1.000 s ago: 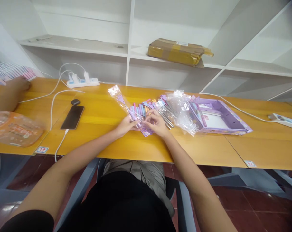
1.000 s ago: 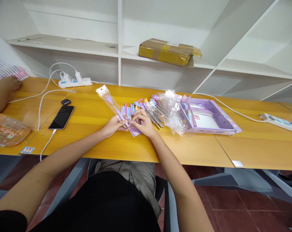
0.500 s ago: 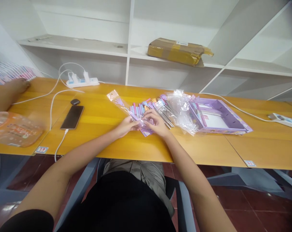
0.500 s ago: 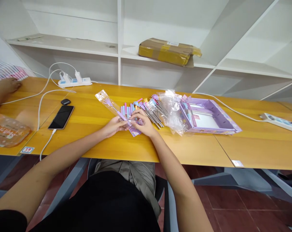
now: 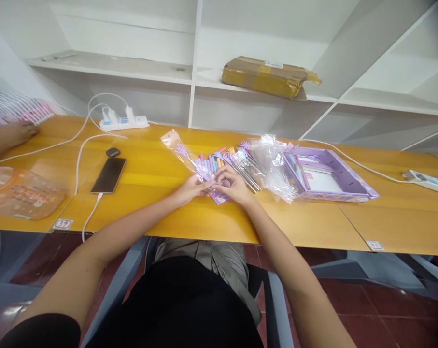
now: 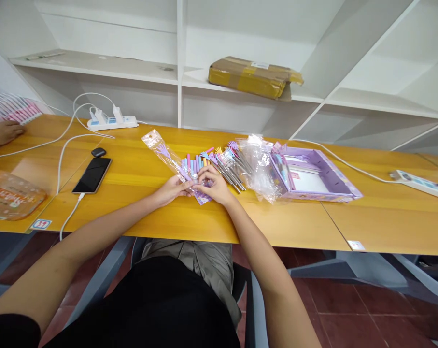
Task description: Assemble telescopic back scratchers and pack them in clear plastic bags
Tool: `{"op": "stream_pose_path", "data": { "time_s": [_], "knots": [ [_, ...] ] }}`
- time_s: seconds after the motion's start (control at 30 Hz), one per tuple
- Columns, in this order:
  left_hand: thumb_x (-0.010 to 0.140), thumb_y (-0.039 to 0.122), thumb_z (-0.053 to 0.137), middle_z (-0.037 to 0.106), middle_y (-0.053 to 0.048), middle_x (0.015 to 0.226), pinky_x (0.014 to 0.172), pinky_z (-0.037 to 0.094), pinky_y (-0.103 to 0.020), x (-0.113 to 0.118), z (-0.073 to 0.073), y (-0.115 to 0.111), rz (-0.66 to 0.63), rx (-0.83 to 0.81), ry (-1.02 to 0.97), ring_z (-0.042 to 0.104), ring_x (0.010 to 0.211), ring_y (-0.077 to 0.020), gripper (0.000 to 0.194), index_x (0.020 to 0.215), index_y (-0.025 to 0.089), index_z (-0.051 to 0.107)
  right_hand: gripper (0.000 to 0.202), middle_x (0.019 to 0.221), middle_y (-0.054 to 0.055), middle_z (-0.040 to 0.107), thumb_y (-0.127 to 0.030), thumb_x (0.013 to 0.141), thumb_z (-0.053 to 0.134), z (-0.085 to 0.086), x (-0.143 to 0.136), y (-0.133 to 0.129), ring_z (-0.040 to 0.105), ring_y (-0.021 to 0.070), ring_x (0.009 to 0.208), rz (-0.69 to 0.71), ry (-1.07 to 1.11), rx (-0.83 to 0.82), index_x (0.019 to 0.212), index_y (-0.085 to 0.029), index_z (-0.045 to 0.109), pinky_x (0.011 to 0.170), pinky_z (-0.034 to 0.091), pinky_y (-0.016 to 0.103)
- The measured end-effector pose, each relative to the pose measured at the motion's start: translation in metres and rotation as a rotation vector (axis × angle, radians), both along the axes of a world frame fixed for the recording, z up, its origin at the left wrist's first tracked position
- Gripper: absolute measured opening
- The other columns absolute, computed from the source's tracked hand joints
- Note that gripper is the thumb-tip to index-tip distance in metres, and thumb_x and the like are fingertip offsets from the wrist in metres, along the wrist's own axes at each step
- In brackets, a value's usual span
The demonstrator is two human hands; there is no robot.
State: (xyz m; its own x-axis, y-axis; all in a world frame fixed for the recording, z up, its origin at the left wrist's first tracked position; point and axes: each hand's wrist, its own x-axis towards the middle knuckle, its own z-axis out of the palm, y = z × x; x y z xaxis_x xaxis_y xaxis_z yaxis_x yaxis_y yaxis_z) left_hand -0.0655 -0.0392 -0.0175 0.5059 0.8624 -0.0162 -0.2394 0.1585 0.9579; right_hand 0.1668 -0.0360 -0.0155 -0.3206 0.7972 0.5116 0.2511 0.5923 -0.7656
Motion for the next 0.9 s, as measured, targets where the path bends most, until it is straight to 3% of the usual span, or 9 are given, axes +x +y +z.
{"op": "stream_pose_path", "data": {
  "time_s": [0.1, 0.2, 0.33, 0.5, 0.7, 0.9],
  "knots": [
    [0.067, 0.056, 0.108, 0.080, -0.006, 0.093, 0.074, 0.059, -0.030, 0.000, 0.001, 0.002, 0.012, 0.082, 0.025, 0.072, 0.076, -0.0158, 0.070, 0.110, 0.014, 0.073, 0.045, 0.102, 0.006, 0.069, -0.062, 0.091, 0.092, -0.004, -0.002, 0.000, 0.067, 0.0241, 0.100, 0.021, 0.038, -0.073, 0.084, -0.024, 0.069, 0.098, 0.056, 0.043],
    [0.066, 0.056, 0.108, 0.080, -0.006, 0.089, 0.077, 0.060, -0.033, 0.000, 0.000, 0.005, 0.011, 0.116, 0.055, 0.073, 0.077, -0.0181, 0.068, 0.107, 0.014, 0.074, 0.050, 0.090, 0.000, 0.067, -0.063, 0.086, 0.096, -0.009, -0.004, 0.001, 0.065, 0.0193, 0.083, 0.050, 0.133, -0.245, 0.095, -0.026, 0.064, 0.079, 0.054, 0.034],
    [0.067, 0.051, 0.107, 0.080, -0.006, 0.089, 0.080, 0.061, -0.034, 0.000, -0.002, 0.007, 0.000, 0.123, 0.070, 0.074, 0.079, -0.0191, 0.063, 0.105, 0.015, 0.073, 0.063, 0.090, -0.003, 0.069, -0.057, 0.076, 0.105, -0.009, -0.007, 0.003, 0.064, 0.0161, 0.078, 0.074, 0.296, -0.338, 0.107, -0.028, 0.059, 0.073, 0.054, 0.030],
    [0.065, 0.039, 0.108, 0.080, -0.004, 0.092, 0.078, 0.059, -0.032, 0.000, -0.003, 0.003, -0.001, 0.096, 0.046, 0.074, 0.079, -0.0183, 0.060, 0.107, 0.017, 0.071, 0.058, 0.086, -0.002, 0.067, -0.060, 0.080, 0.101, 0.000, -0.005, -0.001, 0.059, 0.0152, 0.072, 0.063, 0.316, -0.422, 0.110, -0.027, 0.064, 0.057, 0.051, 0.027],
    [0.068, 0.030, 0.105, 0.080, -0.005, 0.095, 0.082, 0.061, -0.034, 0.001, -0.002, 0.004, -0.023, 0.059, 0.022, 0.075, 0.083, -0.0197, 0.055, 0.111, 0.016, 0.072, 0.054, 0.084, 0.001, 0.069, -0.068, 0.079, 0.098, 0.000, -0.005, -0.001, 0.060, 0.0162, 0.072, -0.010, 0.247, -0.422, 0.095, -0.025, 0.069, 0.059, 0.052, 0.028],
    [0.075, 0.026, 0.098, 0.079, -0.007, 0.098, 0.082, 0.059, -0.033, 0.004, -0.007, 0.007, 0.032, 0.028, -0.033, 0.073, 0.084, -0.0184, 0.046, 0.112, 0.015, 0.074, 0.055, 0.087, 0.000, 0.070, -0.069, 0.081, 0.096, 0.003, -0.003, 0.002, 0.060, 0.0157, 0.074, 0.004, 0.248, -0.409, 0.102, -0.024, 0.071, 0.062, 0.050, 0.028]
  ]
}}
